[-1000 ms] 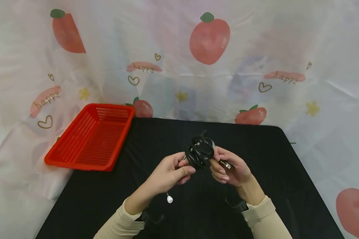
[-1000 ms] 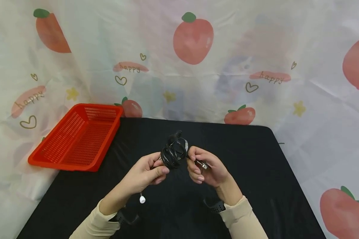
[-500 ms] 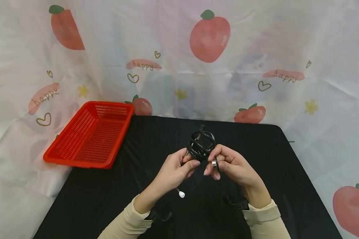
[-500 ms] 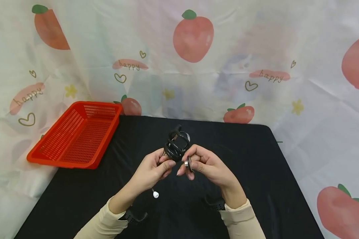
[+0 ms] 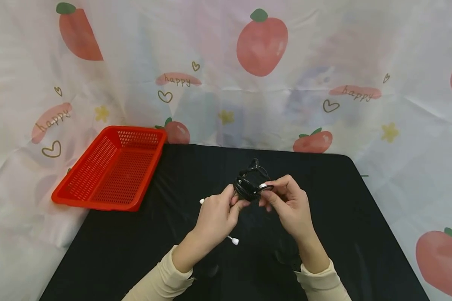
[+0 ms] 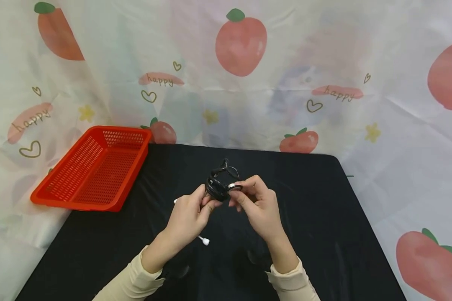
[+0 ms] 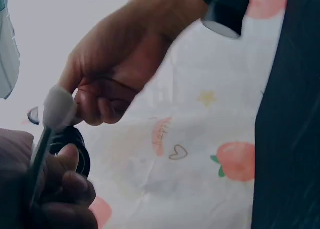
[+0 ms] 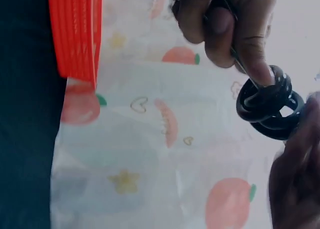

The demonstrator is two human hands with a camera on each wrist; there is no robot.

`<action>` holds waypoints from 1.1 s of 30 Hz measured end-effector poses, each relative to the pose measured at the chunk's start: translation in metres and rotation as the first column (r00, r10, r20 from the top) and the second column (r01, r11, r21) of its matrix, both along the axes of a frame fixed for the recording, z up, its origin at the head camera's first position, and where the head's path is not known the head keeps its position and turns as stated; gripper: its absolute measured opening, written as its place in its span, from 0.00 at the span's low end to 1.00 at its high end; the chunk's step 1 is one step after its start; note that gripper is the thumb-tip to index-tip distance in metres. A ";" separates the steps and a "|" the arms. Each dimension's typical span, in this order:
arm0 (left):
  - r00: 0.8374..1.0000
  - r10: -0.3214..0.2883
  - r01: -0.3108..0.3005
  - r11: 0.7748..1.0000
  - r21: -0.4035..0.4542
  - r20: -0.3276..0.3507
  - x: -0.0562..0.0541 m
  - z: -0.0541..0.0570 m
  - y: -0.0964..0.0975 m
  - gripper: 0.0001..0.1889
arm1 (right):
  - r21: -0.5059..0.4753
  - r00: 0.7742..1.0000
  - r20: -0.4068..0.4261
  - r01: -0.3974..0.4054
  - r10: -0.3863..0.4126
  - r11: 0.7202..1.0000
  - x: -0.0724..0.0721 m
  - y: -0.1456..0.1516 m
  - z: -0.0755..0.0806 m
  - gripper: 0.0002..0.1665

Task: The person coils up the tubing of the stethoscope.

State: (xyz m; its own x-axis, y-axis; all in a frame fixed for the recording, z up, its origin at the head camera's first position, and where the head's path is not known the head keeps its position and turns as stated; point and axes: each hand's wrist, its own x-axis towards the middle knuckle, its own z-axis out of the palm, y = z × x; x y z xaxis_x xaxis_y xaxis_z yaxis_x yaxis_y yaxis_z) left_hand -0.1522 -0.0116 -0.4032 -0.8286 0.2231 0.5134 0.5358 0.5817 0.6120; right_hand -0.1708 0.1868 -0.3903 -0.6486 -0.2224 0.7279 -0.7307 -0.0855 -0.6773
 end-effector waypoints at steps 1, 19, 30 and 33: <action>0.999 0.029 -0.030 0.999 -0.042 -0.042 0.000 0.000 -0.001 0.15 | 0.054 0.993 -0.020 0.117 -0.116 0.992 0.003 -0.001 0.001 0.09; 0.944 0.016 -0.128 0.939 -0.320 -0.331 0.005 -0.009 -0.009 0.16 | 0.180 0.921 0.100 0.355 -0.376 0.917 0.013 -0.004 -0.002 0.22; 0.959 0.005 -0.086 0.957 -0.275 -0.284 0.007 -0.021 -0.005 0.15 | 0.228 0.900 0.090 0.399 -0.427 0.888 0.014 0.000 -0.001 0.16; 0.973 0.032 -0.088 0.967 -0.238 -0.228 0.008 -0.022 -0.003 0.15 | 0.172 0.879 -0.135 0.475 -0.457 0.863 0.012 -0.007 -0.008 0.14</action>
